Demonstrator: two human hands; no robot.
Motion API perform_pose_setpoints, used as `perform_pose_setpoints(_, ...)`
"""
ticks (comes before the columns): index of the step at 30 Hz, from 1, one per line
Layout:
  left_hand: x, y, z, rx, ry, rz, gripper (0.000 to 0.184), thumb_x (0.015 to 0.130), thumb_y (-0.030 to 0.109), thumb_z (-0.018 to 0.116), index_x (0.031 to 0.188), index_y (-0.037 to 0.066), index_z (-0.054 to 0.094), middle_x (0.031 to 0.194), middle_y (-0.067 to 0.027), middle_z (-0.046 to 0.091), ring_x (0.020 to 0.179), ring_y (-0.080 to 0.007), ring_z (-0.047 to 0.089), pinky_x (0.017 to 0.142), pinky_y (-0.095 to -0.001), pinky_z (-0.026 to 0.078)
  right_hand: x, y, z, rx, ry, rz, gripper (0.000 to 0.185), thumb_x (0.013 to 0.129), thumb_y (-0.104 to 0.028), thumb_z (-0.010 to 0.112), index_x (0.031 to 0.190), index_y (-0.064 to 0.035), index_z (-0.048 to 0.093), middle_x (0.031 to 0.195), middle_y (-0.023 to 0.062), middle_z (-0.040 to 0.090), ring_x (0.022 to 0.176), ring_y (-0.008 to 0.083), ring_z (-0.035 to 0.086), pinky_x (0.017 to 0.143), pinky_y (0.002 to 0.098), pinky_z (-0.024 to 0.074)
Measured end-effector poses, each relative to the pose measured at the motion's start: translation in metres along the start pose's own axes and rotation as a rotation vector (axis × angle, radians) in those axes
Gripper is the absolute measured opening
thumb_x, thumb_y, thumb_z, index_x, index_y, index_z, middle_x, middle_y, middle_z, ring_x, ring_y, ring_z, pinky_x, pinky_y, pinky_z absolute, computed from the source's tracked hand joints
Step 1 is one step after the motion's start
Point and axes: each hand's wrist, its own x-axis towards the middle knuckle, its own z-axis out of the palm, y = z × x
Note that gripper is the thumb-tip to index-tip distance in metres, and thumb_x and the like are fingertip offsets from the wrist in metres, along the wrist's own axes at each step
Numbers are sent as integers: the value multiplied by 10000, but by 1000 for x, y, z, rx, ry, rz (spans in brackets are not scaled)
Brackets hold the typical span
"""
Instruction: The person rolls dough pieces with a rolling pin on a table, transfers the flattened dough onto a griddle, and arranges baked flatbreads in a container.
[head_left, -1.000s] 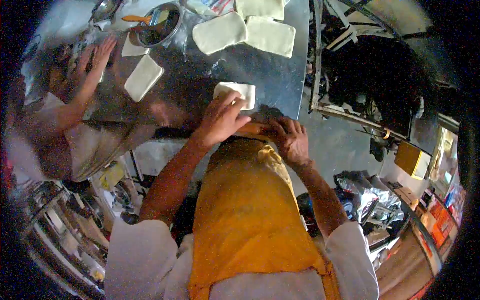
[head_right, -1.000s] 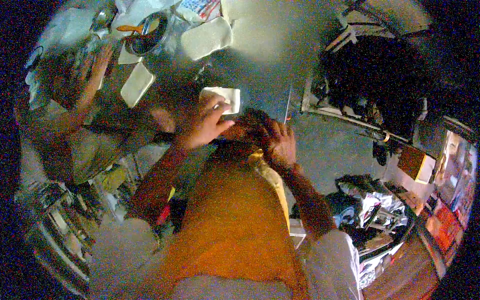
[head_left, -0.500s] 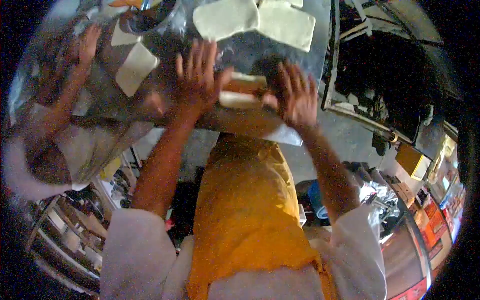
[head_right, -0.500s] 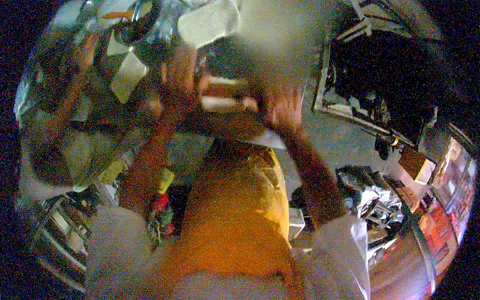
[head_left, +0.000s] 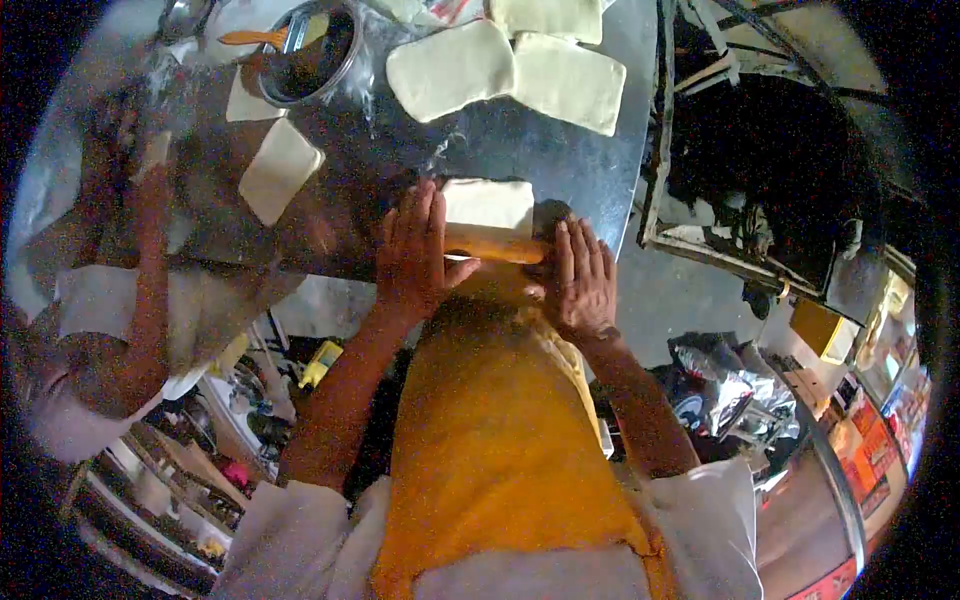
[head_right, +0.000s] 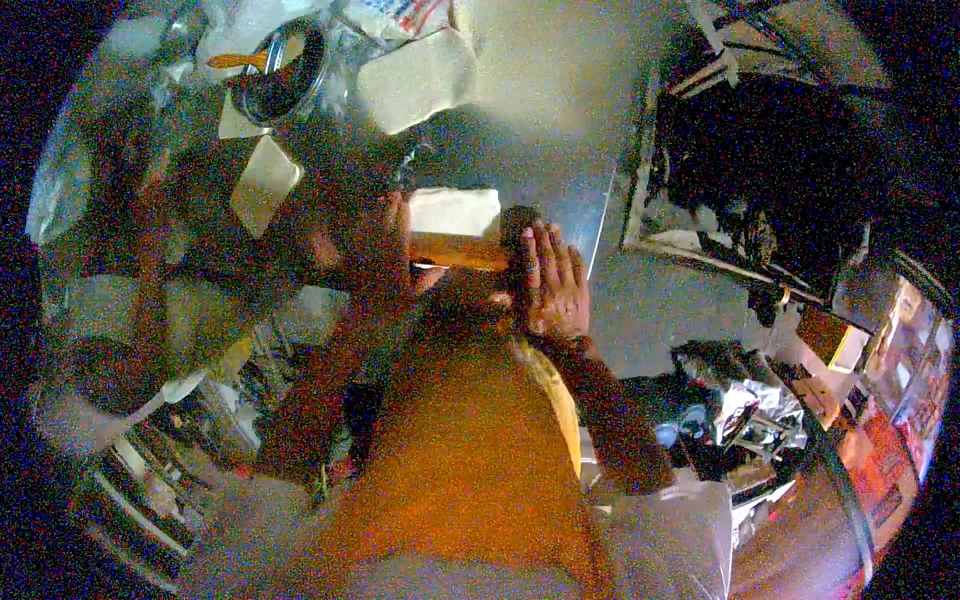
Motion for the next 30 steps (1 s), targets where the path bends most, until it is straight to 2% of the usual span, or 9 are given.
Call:
perform_pose_setpoints(6, 117, -34, 1, 221, 194, 90, 927, 895, 606, 659, 1568, 36, 373, 1616, -197, 388, 1484, -412, 380, 1190, -653, 248, 138, 23, -35, -158, 273, -93, 815, 996, -636, 497, 1600, -105, 365, 1628, 194, 383, 1456, 405, 422, 1168, 617, 295)
perform_pose_setpoints(8, 77, -20, -13, 254, 136, 92, 957, 885, 626, 662, 1568, 27, 361, 1609, -202, 393, 1481, -417, 383, 1190, -653, 248, 111, 24, -21, -134, 338, -182, 838, 996, -649, 483, 1607, -91, 349, 1641, 191, 364, 1471, 406, 405, 1182, 604, 285)
perform_pose_setpoints(12, 0, 44, 11, 87, 1, 42, 1061, 842, 710, 657, 1558, -9, 348, 1602, -224, 396, 1476, -421, 388, 1184, -648, 259, -16, 34, -2, 28, 38, -30, 902, 976, -694, 465, 1601, -54, 345, 1637, 197, 370, 1490, 397, 387, 1199, 577, 281)
perform_pose_setpoints(15, 35, 25, 21, 9, 28, 46, 1021, 851, 706, 651, 1543, 3, 391, 1607, -225, 393, 1474, -415, 394, 1175, -649, 276, 23, 47, -7, -89, 3, -25, 896, 972, -699, 465, 1600, -71, 353, 1623, 179, 397, 1479, 385, 400, 1190, 586, 287)
perform_pose_setpoints(16, 64, 13, 23, 232, 14, 55, 977, 860, 681, 661, 1544, 30, 413, 1623, -202, 380, 1478, -409, 387, 1166, -645, 297, 55, 55, -10, -208, -27, -32, 881, 975, -690, 472, 1600, -80, 356, 1617, 173, 407, 1469, 386, 409, 1188, 590, 288)
perform_pose_setpoints(18, 122, -3, 15, 268, 173, 156, 953, 876, 655, 658, 1568, 59, 388, 1631, -170, 375, 1482, -404, 377, 1159, -660, 296, 125, 50, -39, -204, 247, -68, 840, 982, -658, 494, 1598, -102, 366, 1606, 163, 424, 1441, 396, 433, 1183, 596, 290)
perform_pose_setpoints(23, 16, 28, 39, 100, -32, 54, 927, 916, 700, 557, 1574, 73, 369, 1671, -147, 299, 1533, -370, 286, 1170, -671, 223, 20, 54, -10, -34, 92, -90, 817, 983, -606, 532, 1588, -79, 377, 1577, 161, 460, 1437, 378, 432, 1161, 604, 292)
perform_pose_setpoints(26, -40, 55, 73, 410, -209, 50, 869, 960, 696, 466, 1556, 66, 408, 1665, -142, 319, 1530, -376, 299, 1184, -644, 204, -45, 73, 5, -87, 78, -141, 608, 952, -335, 607, 1490, -70, 503, 1410, 150, 574, 1256, 338, 562, 1091, 541, 376)
perform_pose_setpoints(30, 11, 48, 51, 32, -7, 57, 701, 950, 504, 646, 1474, 55, 520, 1550, -196, 469, 1405, -404, 461, 1146, -560, 330, -35, 92, 18, -78, 38, -254, 467, 942, -258, 617, 1373, -78, 595, 1311, 133, 614, 1188, 343, 585, 983, 522, 450)
